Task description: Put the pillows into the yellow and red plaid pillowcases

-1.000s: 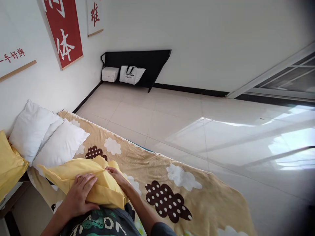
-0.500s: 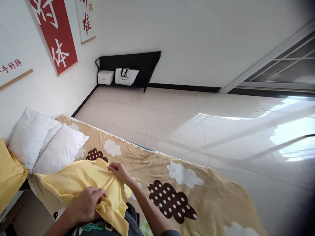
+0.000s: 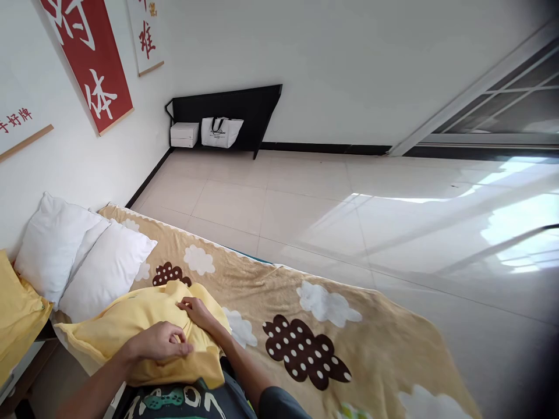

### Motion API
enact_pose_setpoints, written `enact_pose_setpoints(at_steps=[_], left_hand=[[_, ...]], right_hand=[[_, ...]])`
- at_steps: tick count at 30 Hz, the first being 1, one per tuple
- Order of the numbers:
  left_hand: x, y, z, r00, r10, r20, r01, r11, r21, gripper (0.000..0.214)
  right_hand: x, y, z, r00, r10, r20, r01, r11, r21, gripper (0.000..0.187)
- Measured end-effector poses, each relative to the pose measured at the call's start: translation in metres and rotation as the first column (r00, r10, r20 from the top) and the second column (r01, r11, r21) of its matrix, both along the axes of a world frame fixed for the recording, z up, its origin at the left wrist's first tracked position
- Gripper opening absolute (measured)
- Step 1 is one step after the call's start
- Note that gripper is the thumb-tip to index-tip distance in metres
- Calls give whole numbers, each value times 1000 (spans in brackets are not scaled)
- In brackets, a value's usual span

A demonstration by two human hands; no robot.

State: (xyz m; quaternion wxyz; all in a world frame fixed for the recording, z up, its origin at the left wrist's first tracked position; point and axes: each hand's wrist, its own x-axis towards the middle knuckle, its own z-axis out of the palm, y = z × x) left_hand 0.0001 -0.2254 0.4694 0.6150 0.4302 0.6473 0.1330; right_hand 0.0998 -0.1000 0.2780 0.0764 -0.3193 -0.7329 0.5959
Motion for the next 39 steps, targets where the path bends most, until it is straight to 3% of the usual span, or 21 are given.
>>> enact_pose_setpoints(at_steps=[2, 4, 8, 10, 15, 18, 21, 24, 26, 29, 32, 35, 39], left_hand=[[6, 3, 8, 994, -111, 12, 110, 993, 51, 54], [14, 4, 16, 988, -145, -58, 151, 981, 120, 53], [23, 7, 18, 962, 47, -268, 34, 957, 287, 25], [25, 11, 13, 947, 51, -317, 29, 969, 244, 32], [32, 24, -2, 933, -60, -354, 61, 998, -6, 39], [31, 27, -1, 941, -114, -319, 97, 993, -69, 38], [26, 23, 2, 958, -182, -220, 162, 981, -104, 39], [21, 14, 0, 975, -193, -111, 192, 981, -19, 45], [17, 8, -3, 984, -166, -57, 170, 983, 71, 47], [3, 4, -4, 1000, -11, -18, 13, 989, 144, 36], [-27, 3, 2, 965, 111, -239, -38, 957, 289, 26], [-65, 2, 5, 880, 95, -465, 70, 943, 326, 31], [-100, -1, -9, 944, -10, -330, 90, 969, 228, 30]], right_hand=[[0, 1, 0, 1000, -5, 4, 5, 1000, 14, 35], [1, 1, 0, 1000, -22, 13, 22, 999, 27, 34], [2, -1, -2, 998, -53, 26, 51, 998, 48, 34], [1, -2, -1, 998, -50, 24, 48, 997, 60, 32], [-2, -3, 10, 1000, 3, -10, -2, 995, 97, 27], [-1, 4, 16, 1000, -17, -18, 19, 993, 117, 31], [3, 12, 15, 993, -115, 1, 114, 985, 129, 37], [9, 12, 8, 983, -179, 45, 173, 978, 116, 45], [14, 11, 6, 987, -146, 61, 141, 986, 86, 44], [24, 15, 14, 998, -43, 37, 41, 998, 44, 42], [30, 26, 33, 999, 36, -29, -35, 999, 33, 49], [30, 29, 52, 984, 127, -126, -125, 992, 19, 49], [26, 16, 64, 965, 162, -207, -171, 985, -26, 41]])
